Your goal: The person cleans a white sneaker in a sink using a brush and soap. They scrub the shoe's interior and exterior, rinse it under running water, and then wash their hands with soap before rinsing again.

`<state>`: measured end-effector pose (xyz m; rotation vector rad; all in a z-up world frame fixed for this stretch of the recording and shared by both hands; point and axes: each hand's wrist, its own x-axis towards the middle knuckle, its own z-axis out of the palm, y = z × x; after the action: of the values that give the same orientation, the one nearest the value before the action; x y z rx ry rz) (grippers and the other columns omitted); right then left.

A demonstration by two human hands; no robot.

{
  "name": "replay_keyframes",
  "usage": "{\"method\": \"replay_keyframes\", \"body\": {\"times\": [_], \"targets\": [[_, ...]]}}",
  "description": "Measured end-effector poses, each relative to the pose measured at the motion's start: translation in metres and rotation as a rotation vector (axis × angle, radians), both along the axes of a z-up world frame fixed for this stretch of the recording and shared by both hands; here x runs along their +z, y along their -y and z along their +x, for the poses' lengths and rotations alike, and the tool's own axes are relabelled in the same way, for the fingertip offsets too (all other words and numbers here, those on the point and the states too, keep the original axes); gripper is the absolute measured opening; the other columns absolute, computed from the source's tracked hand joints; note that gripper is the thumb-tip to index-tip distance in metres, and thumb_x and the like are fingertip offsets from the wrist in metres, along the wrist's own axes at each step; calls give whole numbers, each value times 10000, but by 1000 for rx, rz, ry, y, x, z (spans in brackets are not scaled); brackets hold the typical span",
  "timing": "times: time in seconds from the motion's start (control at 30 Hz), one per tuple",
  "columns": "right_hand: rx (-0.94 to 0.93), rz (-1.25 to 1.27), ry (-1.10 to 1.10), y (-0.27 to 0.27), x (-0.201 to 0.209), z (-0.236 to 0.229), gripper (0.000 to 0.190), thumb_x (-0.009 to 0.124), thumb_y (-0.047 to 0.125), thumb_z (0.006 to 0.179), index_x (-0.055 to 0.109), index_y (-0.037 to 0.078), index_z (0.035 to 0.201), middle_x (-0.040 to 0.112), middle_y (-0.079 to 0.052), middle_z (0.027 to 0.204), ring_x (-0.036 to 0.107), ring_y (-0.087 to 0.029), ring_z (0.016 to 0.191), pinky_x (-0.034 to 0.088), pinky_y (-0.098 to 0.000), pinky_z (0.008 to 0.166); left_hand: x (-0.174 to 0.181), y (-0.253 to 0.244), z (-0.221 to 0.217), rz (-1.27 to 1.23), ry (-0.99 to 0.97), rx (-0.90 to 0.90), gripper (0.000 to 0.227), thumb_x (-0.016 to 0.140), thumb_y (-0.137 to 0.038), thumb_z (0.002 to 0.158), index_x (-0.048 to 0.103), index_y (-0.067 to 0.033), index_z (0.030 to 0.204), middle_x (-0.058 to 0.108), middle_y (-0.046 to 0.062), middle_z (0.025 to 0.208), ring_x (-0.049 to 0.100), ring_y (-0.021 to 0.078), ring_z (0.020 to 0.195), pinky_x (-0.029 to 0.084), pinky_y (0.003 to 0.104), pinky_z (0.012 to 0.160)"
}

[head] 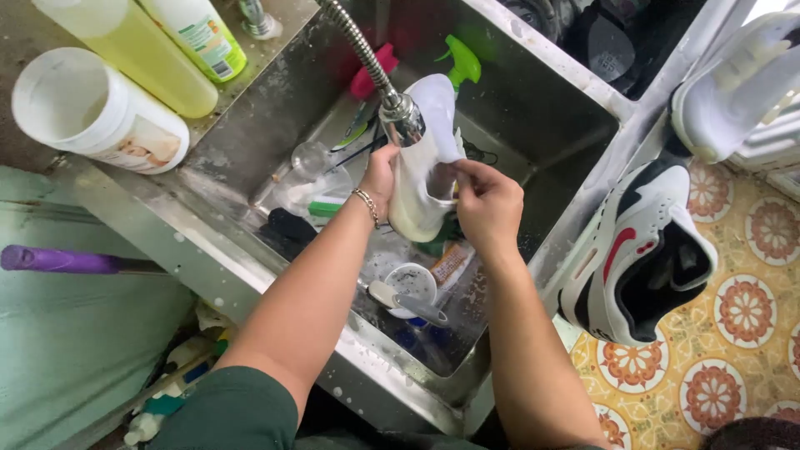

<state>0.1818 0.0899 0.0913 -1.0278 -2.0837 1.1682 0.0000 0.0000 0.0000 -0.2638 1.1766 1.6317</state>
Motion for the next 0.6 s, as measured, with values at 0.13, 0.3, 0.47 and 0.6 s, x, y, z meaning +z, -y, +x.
{"method": "replay_keyframes", "body": {"times": [0.13, 0.3, 0.47, 0.6], "targets": [[-139, -57, -258, -4, 16, -5, 291, 686, -49, 1141, 949, 74, 1163, 911, -128, 896, 826, -144, 746, 683, -305, 732, -27, -10, -3, -410, -202, 88, 755, 794, -502, 832, 881, -151, 1495, 782, 147, 1510, 709, 253, 1507, 539, 360, 1282], [-200, -121, -202, -9, 17, -3, 199, 744, -3, 1155, 913, 55, 1243, 901, -132, 918, 802, -165, 729, 668, -322, 718, -6, -21, -9, -94, 49, 90, 581, 705, -448, 869, 950, -134, 1293, 919, 137, 1205, 846, 309, 1087, 653, 444, 1115], [-186, -170, -122, -6, 27, -5, 174, 793, 60, 1168, 934, 72, 1267, 916, -147, 976, 855, -212, 812, 707, -351, 769, 11, -15, -14, 17, 82, 132, 437, 725, -407, 930, 955, -118, 1162, 933, 145, 1100, 869, 287, 1019, 668, 403, 1067], [-171, -137, -41, -7, 31, -5, 191, 766, 96, 1173, 926, 79, 1277, 899, -119, 903, 797, -176, 718, 645, -348, 716, 16, -13, -10, 98, 94, 150, 438, 751, -465, 1023, 956, -100, 1150, 941, 141, 1084, 888, 282, 1016, 682, 391, 1076]]}}
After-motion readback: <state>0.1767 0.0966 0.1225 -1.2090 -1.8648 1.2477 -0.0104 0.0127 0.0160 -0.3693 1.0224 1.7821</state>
